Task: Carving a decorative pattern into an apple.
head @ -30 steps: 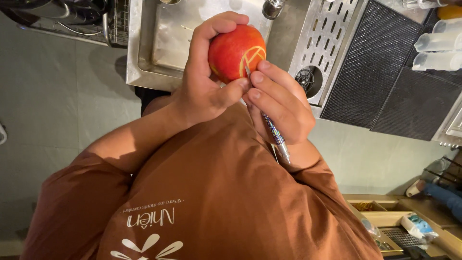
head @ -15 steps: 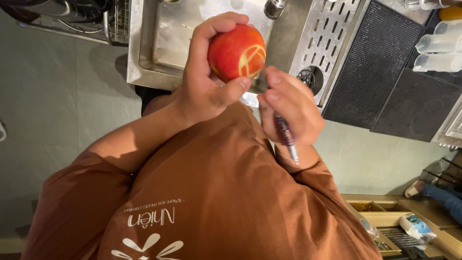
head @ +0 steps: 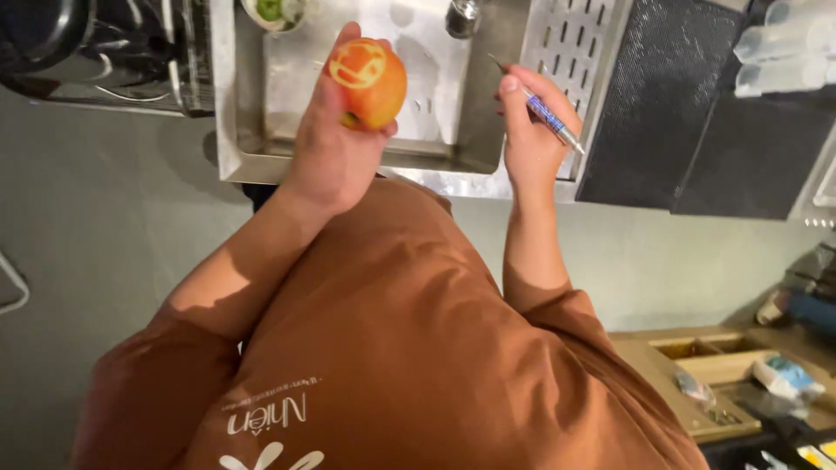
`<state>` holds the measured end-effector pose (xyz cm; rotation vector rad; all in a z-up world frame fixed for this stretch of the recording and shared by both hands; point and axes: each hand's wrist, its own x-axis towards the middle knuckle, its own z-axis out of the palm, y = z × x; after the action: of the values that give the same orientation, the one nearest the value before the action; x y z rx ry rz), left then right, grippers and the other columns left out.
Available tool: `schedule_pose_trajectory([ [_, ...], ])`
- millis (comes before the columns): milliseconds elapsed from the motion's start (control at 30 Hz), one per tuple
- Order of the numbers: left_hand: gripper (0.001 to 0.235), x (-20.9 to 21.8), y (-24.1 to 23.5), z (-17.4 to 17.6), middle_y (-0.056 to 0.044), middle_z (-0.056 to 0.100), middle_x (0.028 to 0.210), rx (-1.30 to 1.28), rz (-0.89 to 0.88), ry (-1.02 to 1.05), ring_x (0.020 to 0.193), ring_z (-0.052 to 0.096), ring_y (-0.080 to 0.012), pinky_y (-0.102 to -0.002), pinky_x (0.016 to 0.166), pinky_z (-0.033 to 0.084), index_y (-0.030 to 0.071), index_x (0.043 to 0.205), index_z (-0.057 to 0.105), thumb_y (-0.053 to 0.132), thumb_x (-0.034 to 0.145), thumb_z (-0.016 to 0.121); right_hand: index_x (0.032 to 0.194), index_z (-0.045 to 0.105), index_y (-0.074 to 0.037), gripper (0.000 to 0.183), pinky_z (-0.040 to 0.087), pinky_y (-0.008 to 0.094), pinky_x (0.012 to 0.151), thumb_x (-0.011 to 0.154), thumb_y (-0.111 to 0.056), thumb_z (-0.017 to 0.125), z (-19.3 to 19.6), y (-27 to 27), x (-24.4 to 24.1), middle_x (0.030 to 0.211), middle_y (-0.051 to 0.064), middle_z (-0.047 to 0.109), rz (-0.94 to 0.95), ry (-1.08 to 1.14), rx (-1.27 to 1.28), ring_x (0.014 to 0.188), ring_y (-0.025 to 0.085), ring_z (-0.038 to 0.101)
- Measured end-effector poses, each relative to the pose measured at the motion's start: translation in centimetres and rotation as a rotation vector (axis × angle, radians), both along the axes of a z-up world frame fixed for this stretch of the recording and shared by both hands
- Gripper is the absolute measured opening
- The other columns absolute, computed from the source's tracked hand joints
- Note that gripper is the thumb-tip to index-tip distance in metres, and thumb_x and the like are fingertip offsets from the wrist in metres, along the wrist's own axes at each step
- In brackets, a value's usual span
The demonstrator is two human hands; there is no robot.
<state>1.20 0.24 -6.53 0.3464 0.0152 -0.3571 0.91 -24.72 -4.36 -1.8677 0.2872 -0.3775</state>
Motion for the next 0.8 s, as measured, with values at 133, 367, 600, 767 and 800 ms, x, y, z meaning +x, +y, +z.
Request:
schedule_pose_trajectory([
  [133,0.067,0.8,-0.2,0.2,-0.005,0.048,0.159,0.025,-0.066,0.118,0.133,0.051,-0.019,-0.04,0.106,0.04,0.013,0.16,0.042,0.054,0.108,0.055,0.113,0.073,0.002,0.019,0.062,0.03,0.072,0.101,-0.012,0.074,0.1,-1.3,0.0,0.105,0.011,0.076,-0.003,0.007,0.212,0.083,0.017,0.074],
  [367,0.067,0.5,0.7,2.0,-0.007,0.048,0.153,0.142,-0.099,-0.011,0.148,0.054,-0.0346,-0.046,0.12,0.049,0.02,0.155,0.033,0.051,0.105,0.064,0.109,0.074,0.004,0.017,0.055,0.029,0.068,0.096,-0.007,0.077,-3.8,-4.4,0.7,0.104,0.013,0.077,0.08,0.217,0.384,0.079,0.017,0.069],
  [600,0.071,-0.3,0.5,-0.6,-0.008,0.05,0.144,0.198,-0.106,-0.02,0.124,0.055,-0.0255,-0.042,0.102,0.054,0.015,0.149,0.035,0.044,0.101,0.078,0.108,0.081,0.001,0.017,0.048,0.025,0.067,0.096,-0.011,0.084,-13.8,-11.8,0.3,0.093,0.001,0.072,-0.039,0.279,0.161,0.079,0.007,0.061],
  [767,0.082,-0.2,0.0,1.7,-0.005,0.05,0.143,0.274,-0.107,-0.042,0.125,0.058,-0.0215,-0.041,0.101,0.057,0.016,0.154,0.034,0.028,0.094,0.088,0.1,0.08,-0.007,0.018,0.038,0.025,0.047,0.088,-0.02,0.085,-20.1,-15.5,-1.6,0.074,-0.003,0.065,-0.307,0.592,0.372,0.055,0.007,0.049],
  [800,0.087,0.0,-0.1,2.6,-0.004,0.051,0.145,0.313,-0.104,-0.057,0.13,0.059,-0.0211,-0.041,0.103,0.059,0.016,0.157,0.033,0.025,0.091,0.089,0.099,0.081,-0.007,0.018,0.035,0.026,0.044,0.088,-0.02,0.085,-21.1,-16.3,-1.8,0.072,-0.002,0.063,-0.313,0.583,0.455,0.052,0.008,0.047],
])
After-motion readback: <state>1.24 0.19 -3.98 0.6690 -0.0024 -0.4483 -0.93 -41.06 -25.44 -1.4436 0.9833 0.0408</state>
